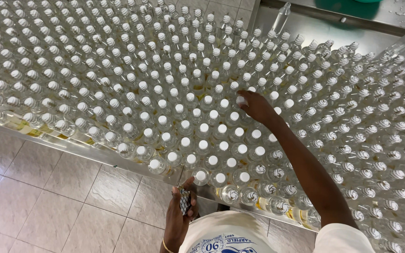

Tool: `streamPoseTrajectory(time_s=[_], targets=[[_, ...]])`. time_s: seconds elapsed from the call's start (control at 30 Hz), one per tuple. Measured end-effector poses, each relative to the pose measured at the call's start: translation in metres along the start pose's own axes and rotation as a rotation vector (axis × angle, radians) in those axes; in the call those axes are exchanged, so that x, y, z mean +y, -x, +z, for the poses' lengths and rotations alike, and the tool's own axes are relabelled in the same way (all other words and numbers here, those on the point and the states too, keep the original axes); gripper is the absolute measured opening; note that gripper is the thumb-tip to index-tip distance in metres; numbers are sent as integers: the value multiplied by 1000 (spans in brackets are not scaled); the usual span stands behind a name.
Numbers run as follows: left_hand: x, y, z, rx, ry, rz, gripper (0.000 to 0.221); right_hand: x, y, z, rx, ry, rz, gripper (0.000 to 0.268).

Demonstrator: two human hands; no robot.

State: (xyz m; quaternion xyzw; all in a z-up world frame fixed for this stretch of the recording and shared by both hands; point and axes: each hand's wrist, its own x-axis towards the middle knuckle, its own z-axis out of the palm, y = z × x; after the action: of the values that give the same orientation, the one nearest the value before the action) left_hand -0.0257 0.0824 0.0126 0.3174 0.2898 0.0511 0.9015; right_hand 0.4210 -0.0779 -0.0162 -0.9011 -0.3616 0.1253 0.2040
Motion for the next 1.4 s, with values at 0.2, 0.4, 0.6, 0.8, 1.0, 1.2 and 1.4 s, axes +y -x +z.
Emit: streamPoseTrajectory(time_s=[0.2, 0.4, 0.6, 0.8, 1.0, 1.2, 1.4], targets=[[11, 2, 15, -65, -32, 26, 84, -130, 88, 12, 15, -283, -95, 33], [-11, -8, 14, 44, -288, 32, 66, -223, 162, 47, -414, -478, -464, 42], [-12, -12, 21, -163, -294, 79, 71, -221, 180, 40, -316, -746, -269, 22], [-20, -15, 16, -161, -245, -17, 67, -225, 187, 26, -317, -840, -58, 28], [-17, -13, 16, -88, -196, -33, 63, -220, 183, 28, -285, -810, -132, 26], [-5, -18, 6, -88, -25, -4, 80, -196, 148, 22, -187, -544, -80, 26], [9, -2, 4, 26, -41, -23, 74, -114, 47, 9, 351, -482, -227, 14]])
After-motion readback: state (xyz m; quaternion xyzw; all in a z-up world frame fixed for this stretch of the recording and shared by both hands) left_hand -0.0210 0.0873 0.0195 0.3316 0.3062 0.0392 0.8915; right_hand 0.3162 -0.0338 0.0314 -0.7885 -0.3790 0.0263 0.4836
